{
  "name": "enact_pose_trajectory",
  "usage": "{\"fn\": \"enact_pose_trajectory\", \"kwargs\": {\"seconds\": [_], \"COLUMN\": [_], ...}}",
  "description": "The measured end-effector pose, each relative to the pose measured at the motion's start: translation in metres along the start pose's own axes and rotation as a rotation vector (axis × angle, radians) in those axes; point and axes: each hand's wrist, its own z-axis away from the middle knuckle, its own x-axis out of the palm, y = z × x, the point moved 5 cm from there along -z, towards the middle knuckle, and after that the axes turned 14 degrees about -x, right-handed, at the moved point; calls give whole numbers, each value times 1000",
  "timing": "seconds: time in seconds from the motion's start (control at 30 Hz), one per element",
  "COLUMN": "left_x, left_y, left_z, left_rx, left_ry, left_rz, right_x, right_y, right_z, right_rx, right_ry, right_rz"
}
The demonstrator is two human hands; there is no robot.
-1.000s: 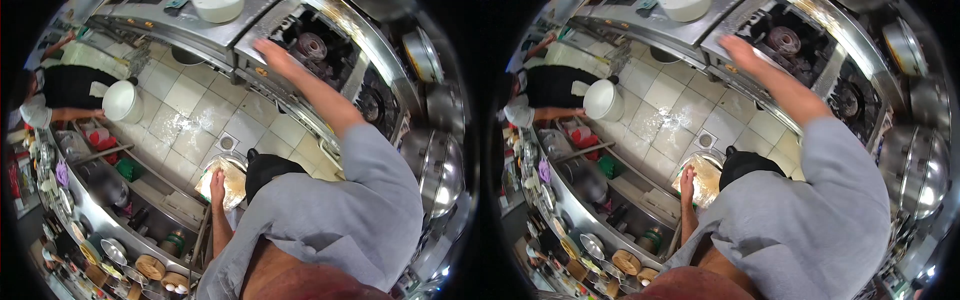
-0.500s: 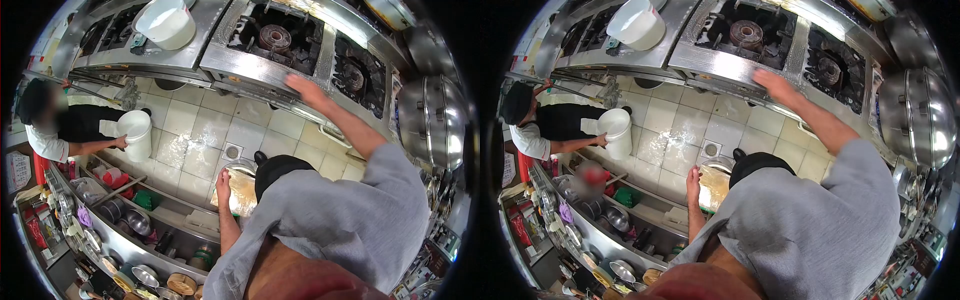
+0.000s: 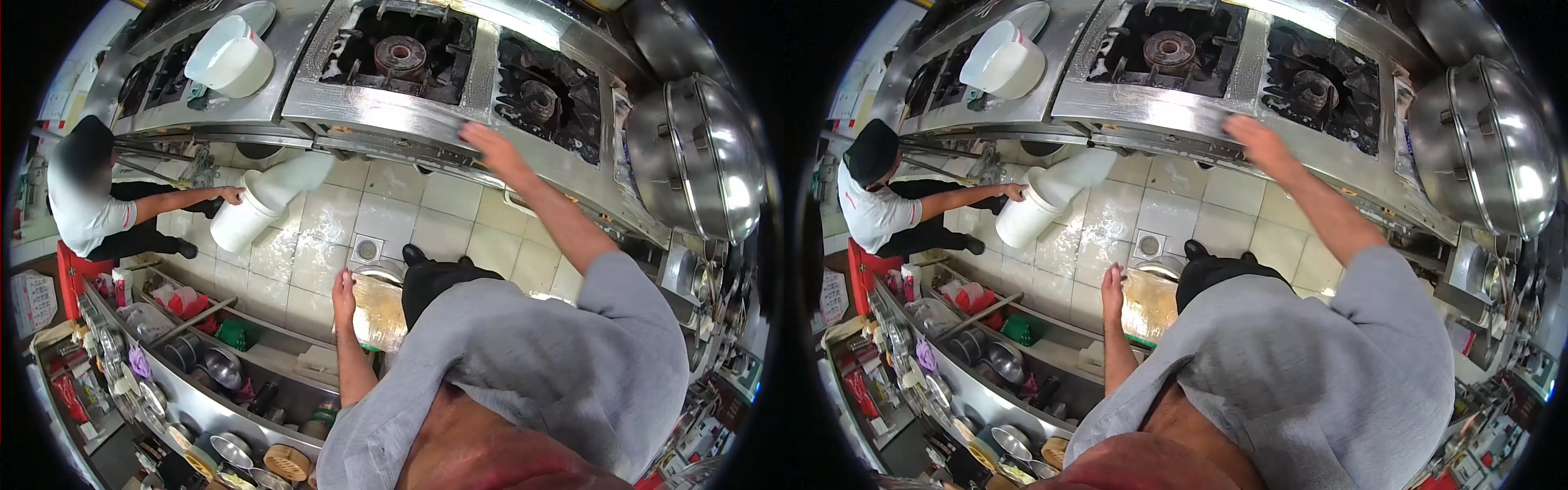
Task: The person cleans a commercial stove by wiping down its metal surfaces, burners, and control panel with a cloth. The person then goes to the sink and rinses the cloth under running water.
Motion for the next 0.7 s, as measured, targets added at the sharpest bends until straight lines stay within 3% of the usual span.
{"fn": "enact_pose_trajectory", "kwargs": {"seconds": [0.1,0.2,0.27,0.3,0.33,0.37,0.4,0.47,0.5,0.57,0.63,0.67,0.7], "left_x": [-3,13,37,50,63,74,84,95,102,109,109,104,97], "left_y": [-57,-83,-90,-91,-94,-94,-94,-83,-83,-93,-119,-141,-166], "left_z": [36,87,111,116,122,126,126,137,140,148,151,155,159], "left_rx": [-94,-181,-214,-190,-180,-123,-64,-53,-102,-138,-169,-168,-219], "left_ry": [75,188,238,232,229,233,240,247,241,238,225,228,225], "left_rz": [-3,63,111,112,111,100,88,43,91,94,99,109,82], "right_x": [-47,-34,-4,27,30,50,72,86,92,88,61,34,30], "right_y": [30,49,37,41,28,24,21,13,14,15,13,7,22], "right_z": [124,134,46,2,-52,-87,-122,-148,-146,-133,-82,-46,-3], "right_rx": [134,91,-100,-238,-137,-431,-327,-220,-234,-278,-274,-384,-285], "right_ry": [-17,-35,-153,-87,-98,127,-168,-109,-116,87,197,175,70], "right_rz": [22,40,11,38,-148,105,214,216,207,168,-123,-17,84]}}
